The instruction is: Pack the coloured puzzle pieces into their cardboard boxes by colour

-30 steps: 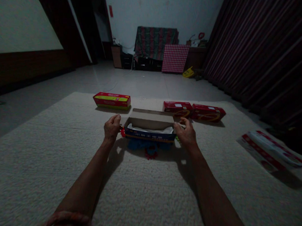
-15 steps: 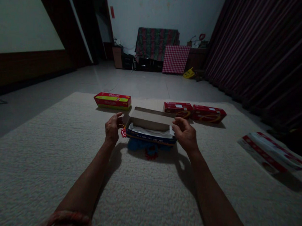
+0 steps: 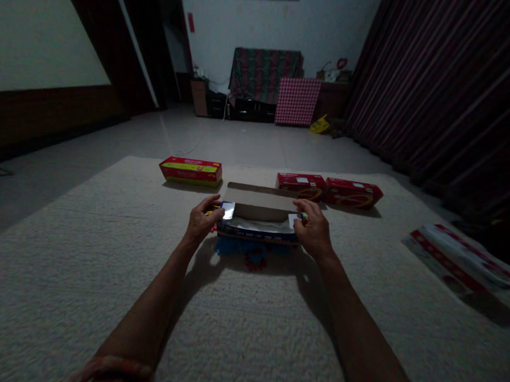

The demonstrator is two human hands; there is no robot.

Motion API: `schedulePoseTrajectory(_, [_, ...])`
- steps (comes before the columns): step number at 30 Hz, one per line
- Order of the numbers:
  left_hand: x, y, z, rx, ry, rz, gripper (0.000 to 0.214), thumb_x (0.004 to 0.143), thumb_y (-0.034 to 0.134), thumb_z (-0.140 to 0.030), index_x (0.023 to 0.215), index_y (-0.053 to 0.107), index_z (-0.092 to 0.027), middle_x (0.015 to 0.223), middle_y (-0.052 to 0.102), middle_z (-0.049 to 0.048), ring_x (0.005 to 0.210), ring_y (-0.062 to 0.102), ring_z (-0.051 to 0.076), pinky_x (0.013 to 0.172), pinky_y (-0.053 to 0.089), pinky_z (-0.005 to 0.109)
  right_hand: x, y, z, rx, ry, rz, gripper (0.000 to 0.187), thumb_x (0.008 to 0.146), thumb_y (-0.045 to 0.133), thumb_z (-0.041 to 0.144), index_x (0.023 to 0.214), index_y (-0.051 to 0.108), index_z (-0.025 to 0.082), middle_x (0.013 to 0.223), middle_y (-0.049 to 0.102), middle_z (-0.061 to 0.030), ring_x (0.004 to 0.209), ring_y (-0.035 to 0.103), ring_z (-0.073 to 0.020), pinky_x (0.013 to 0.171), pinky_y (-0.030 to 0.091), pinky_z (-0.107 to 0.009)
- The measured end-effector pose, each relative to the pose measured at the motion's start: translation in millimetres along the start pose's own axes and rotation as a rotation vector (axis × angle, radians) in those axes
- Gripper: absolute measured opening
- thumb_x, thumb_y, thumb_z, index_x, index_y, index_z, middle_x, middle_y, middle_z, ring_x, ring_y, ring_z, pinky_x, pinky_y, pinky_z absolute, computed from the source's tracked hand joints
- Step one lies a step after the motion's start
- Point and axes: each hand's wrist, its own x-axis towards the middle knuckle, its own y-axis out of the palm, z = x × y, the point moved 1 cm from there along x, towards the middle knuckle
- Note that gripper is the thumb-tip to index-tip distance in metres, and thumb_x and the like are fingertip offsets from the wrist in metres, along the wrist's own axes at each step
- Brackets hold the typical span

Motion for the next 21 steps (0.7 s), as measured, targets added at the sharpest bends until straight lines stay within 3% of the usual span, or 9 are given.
schedulePoseTrajectory(6, [3.8, -0.1, 12.2, -0.012, 0.005, 0.123, 0.070, 0.065, 0.075, -0.035, 0.132, 0.066, -0.017, 0.134, 0.067, 0.0195, 0.115, 0.067, 0.035, 0.089, 0.059, 0.048, -2.9, 6.2, -21.1, -0.108, 0.021, -0.113, 0.066, 0.066, 0.056, 0.013, 0.132, 0.057, 0.018, 0.144, 0.050, -0.0185, 0.137, 0.048, -0.0350, 0.115, 0.041, -0.059])
schedulePoseTrajectory(13, [7.2, 2.0, 25.9, -0.120, 0.096, 0.158, 0.084, 0.065, 0.068, -0.023, 0.147, 0.053, -0.021, 0.133, 0.069, 0.0173, 0.115, 0.069, 0.031, 0.087, 0.062, 0.041, -4.6, 13.3, -42.2, 0.193, 0.307, 0.019, 0.087, 0.066, 0.058, 0.022, 0.149, 0.036, 0.021, 0.136, 0.061, -0.0200, 0.116, 0.066, -0.0332, 0.099, 0.054, -0.054])
schedulePoseTrajectory(18, [5.7, 3.3, 24.4, -0.173, 0.142, 0.118, 0.086, 0.067, 0.067, -0.024, 0.151, 0.048, -0.020, 0.129, 0.071, 0.0174, 0.114, 0.070, 0.030, 0.081, 0.062, 0.036, 0.4, 12.7, -27.0, 0.381, 0.312, -0.036, 0.085, 0.066, 0.058, 0.026, 0.149, 0.036, 0.021, 0.133, 0.061, -0.0177, 0.118, 0.064, -0.0287, 0.098, 0.054, -0.048])
schedulePoseTrajectory(21, [3.0, 4.1, 18.5, -0.129, 0.125, 0.119, 0.074, 0.068, 0.065, -0.026, 0.141, 0.057, -0.017, 0.120, 0.075, 0.0151, 0.111, 0.071, 0.031, 0.081, 0.061, 0.037, 2.2, 7.1, -15.3, 0.471, 0.282, 0.004, 0.077, 0.070, 0.064, 0.032, 0.143, 0.043, 0.024, 0.126, 0.064, -0.0132, 0.116, 0.064, -0.0272, 0.096, 0.055, -0.045])
